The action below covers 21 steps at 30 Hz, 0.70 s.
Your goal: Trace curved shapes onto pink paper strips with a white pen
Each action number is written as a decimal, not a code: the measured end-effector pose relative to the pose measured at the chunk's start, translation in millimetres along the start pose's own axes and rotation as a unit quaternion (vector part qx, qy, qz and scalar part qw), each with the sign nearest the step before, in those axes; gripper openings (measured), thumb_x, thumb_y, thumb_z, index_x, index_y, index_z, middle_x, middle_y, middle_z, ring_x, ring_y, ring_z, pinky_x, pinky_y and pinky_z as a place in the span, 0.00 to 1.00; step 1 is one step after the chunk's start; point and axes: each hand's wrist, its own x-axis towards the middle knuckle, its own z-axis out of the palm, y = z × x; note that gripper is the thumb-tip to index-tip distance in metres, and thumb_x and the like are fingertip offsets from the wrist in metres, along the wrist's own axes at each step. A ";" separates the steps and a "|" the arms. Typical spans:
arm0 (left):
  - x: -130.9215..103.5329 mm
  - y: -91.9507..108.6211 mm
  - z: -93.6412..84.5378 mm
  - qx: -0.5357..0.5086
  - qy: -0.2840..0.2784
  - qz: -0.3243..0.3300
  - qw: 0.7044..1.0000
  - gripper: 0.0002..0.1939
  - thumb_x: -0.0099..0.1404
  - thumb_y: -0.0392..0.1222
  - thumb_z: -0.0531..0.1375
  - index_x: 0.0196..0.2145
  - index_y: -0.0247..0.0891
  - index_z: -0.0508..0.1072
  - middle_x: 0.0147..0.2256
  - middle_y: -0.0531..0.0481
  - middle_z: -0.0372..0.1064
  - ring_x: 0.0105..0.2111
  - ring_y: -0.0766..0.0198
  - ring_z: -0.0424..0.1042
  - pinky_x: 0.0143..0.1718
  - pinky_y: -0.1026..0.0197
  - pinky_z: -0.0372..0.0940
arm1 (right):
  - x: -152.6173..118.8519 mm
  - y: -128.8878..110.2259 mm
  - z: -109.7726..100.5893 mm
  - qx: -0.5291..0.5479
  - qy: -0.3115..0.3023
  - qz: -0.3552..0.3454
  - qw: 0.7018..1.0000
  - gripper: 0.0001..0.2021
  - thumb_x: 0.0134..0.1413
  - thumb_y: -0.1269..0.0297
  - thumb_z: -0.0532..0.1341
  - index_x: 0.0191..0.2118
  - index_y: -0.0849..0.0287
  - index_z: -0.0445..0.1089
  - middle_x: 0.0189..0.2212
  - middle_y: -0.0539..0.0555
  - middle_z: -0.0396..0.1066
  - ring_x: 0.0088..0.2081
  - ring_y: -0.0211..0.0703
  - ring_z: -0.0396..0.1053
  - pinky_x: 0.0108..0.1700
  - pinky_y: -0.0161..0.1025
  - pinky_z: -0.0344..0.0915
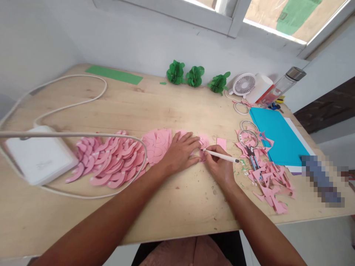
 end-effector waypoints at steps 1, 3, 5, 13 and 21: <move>0.0 -0.1 0.0 -0.001 0.000 0.000 1.000 0.14 0.60 0.46 0.60 0.44 0.45 0.69 0.59 0.48 0.63 0.63 0.46 0.52 0.63 0.34 0.40 | 0.0 -0.2 -0.1 0.002 0.000 0.000 1.000 0.06 0.52 0.59 0.59 0.31 0.56 0.69 0.24 0.48 0.70 0.24 0.37 0.64 0.28 0.34 0.61; 0.0 -0.4 0.2 -0.002 0.000 0.000 1.000 0.14 0.60 0.46 0.60 0.44 0.45 0.69 0.59 0.48 0.63 0.63 0.46 0.52 0.62 0.33 0.40 | -0.1 -0.8 -0.2 0.004 0.000 0.000 1.000 0.07 0.52 0.59 0.58 0.31 0.56 0.69 0.24 0.48 0.70 0.24 0.37 0.64 0.28 0.35 0.60; -0.2 -0.8 0.6 -0.003 0.001 0.000 1.000 0.14 0.60 0.46 0.60 0.44 0.45 0.69 0.59 0.49 0.63 0.63 0.47 0.52 0.62 0.34 0.40 | -0.3 -1.5 -0.5 0.006 0.001 0.002 1.000 0.07 0.52 0.59 0.58 0.31 0.56 0.69 0.23 0.48 0.70 0.24 0.37 0.64 0.28 0.35 0.61; -0.1 0.1 0.3 -0.002 0.004 -0.001 1.000 0.13 0.60 0.46 0.60 0.43 0.45 0.69 0.59 0.49 0.63 0.63 0.46 0.53 0.63 0.34 0.40 | -1.6 -2.3 -1.5 -0.006 0.009 -0.002 1.000 0.06 0.52 0.60 0.59 0.30 0.56 0.69 0.23 0.47 0.70 0.23 0.37 0.64 0.28 0.34 0.60; -0.2 -0.3 0.2 -0.001 0.000 -0.001 1.000 0.14 0.60 0.47 0.60 0.44 0.45 0.69 0.59 0.48 0.63 0.63 0.47 0.53 0.63 0.34 0.40 | -1.9 -1.5 -2.2 -0.011 0.016 -0.002 1.000 0.07 0.51 0.59 0.58 0.30 0.56 0.69 0.23 0.48 0.70 0.24 0.37 0.64 0.27 0.35 0.60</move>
